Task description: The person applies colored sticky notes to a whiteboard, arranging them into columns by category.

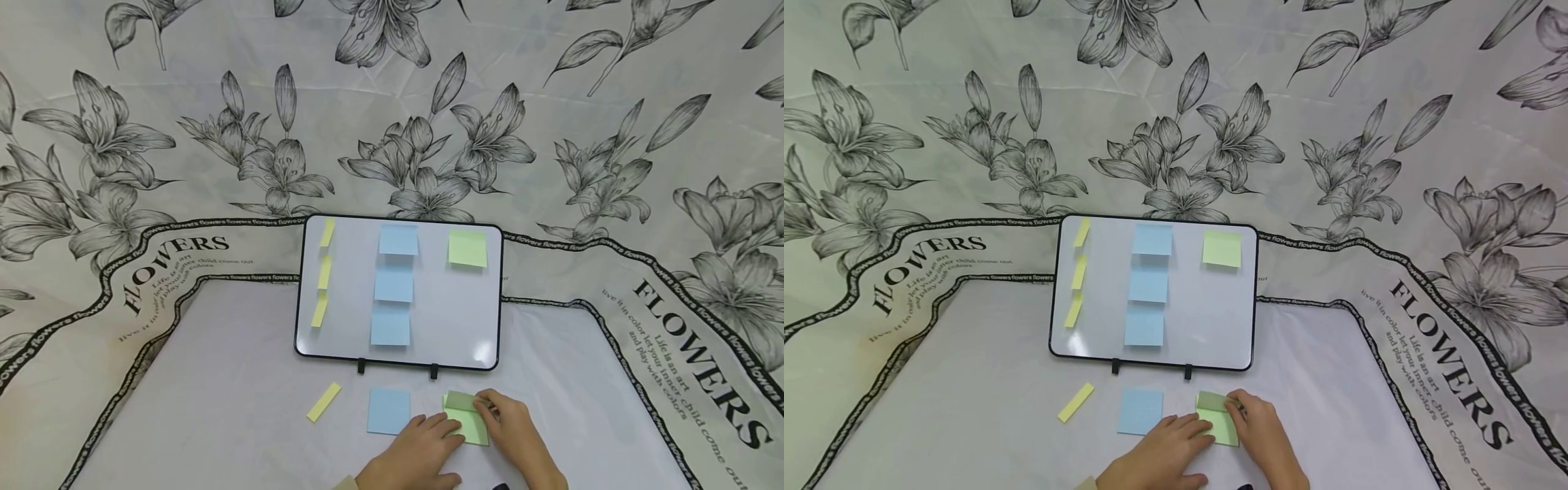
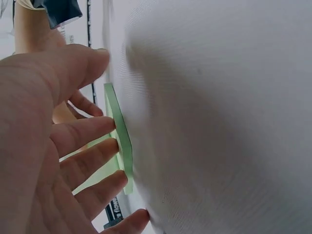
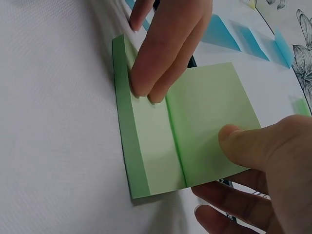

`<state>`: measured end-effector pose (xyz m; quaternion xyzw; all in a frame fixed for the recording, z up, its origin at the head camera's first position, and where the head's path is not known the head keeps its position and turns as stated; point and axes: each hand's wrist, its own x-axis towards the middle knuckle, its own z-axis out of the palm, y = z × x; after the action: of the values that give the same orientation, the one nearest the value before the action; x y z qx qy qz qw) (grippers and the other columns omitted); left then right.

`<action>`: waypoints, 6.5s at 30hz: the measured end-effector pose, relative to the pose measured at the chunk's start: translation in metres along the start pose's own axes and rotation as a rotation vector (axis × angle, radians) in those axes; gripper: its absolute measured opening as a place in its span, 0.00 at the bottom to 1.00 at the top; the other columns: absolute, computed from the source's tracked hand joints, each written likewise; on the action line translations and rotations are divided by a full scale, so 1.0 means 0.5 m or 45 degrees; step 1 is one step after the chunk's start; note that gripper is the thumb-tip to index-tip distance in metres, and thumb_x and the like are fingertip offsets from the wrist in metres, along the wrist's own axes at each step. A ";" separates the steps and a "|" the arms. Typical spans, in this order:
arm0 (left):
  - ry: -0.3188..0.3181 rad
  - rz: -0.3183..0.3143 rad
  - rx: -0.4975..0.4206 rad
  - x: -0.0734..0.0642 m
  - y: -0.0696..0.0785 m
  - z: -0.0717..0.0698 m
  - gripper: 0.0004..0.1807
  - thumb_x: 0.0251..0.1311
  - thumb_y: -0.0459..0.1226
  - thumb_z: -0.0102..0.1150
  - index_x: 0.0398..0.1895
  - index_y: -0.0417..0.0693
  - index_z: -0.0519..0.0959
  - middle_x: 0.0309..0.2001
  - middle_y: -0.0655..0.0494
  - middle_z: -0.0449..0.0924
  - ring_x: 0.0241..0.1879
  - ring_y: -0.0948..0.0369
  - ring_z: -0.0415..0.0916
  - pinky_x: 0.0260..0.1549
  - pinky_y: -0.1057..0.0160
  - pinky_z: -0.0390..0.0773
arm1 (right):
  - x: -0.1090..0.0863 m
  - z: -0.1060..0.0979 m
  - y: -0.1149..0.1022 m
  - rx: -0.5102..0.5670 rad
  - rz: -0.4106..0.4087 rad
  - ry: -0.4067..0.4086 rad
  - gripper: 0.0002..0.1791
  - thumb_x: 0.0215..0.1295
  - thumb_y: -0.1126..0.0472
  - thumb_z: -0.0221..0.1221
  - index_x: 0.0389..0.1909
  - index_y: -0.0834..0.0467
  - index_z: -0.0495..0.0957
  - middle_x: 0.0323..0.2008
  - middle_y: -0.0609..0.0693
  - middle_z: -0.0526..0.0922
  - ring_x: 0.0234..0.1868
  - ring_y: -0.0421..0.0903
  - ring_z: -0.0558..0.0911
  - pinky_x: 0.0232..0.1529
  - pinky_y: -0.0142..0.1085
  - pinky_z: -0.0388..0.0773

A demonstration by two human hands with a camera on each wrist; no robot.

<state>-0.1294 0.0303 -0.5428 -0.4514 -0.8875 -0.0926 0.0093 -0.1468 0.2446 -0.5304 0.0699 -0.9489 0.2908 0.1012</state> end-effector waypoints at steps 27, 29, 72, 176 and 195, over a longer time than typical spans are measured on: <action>-0.085 -0.036 0.033 0.005 -0.001 -0.017 0.29 0.66 0.58 0.62 0.67 0.60 0.76 0.68 0.66 0.71 0.68 0.66 0.69 0.56 0.62 0.78 | 0.063 -0.013 0.010 -0.014 -0.165 0.021 0.03 0.67 0.63 0.67 0.34 0.57 0.85 0.29 0.44 0.88 0.32 0.37 0.84 0.34 0.35 0.83; -0.111 -0.050 0.013 0.006 -0.003 -0.018 0.29 0.66 0.58 0.62 0.67 0.60 0.76 0.68 0.67 0.71 0.68 0.66 0.68 0.57 0.62 0.78 | 0.069 -0.012 0.009 -0.027 -0.171 0.019 0.02 0.66 0.65 0.67 0.33 0.56 0.85 0.28 0.43 0.87 0.31 0.37 0.83 0.33 0.35 0.83; -0.132 -0.048 0.056 0.012 -0.001 -0.023 0.30 0.64 0.58 0.66 0.66 0.61 0.76 0.65 0.68 0.73 0.67 0.68 0.69 0.60 0.65 0.76 | 0.294 -0.116 -0.059 -0.026 -0.638 0.737 0.09 0.51 0.83 0.67 0.30 0.68 0.85 0.30 0.60 0.89 0.30 0.56 0.88 0.31 0.48 0.83; 0.176 -0.023 0.362 0.270 -0.224 -0.274 0.24 0.73 0.47 0.57 0.68 0.53 0.77 0.68 0.56 0.77 0.68 0.59 0.75 0.61 0.60 0.79 | 0.212 0.000 0.040 -0.420 -0.653 0.051 0.70 0.41 0.48 0.81 0.81 0.66 0.50 0.82 0.66 0.47 0.81 0.71 0.47 0.78 0.65 0.45; -0.050 -0.124 0.362 0.364 -0.199 -0.260 0.33 0.80 0.54 0.40 0.81 0.50 0.58 0.82 0.53 0.52 0.82 0.57 0.49 0.80 0.58 0.51 | 0.204 -0.006 0.031 -0.430 -0.596 -0.005 0.69 0.42 0.46 0.80 0.78 0.72 0.52 0.79 0.70 0.52 0.81 0.69 0.48 0.76 0.65 0.52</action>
<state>-0.3257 0.0961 -0.4124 -0.4037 -0.9125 0.0428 0.0512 -0.2484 0.2514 -0.5124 0.2696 -0.9422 0.0973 0.1737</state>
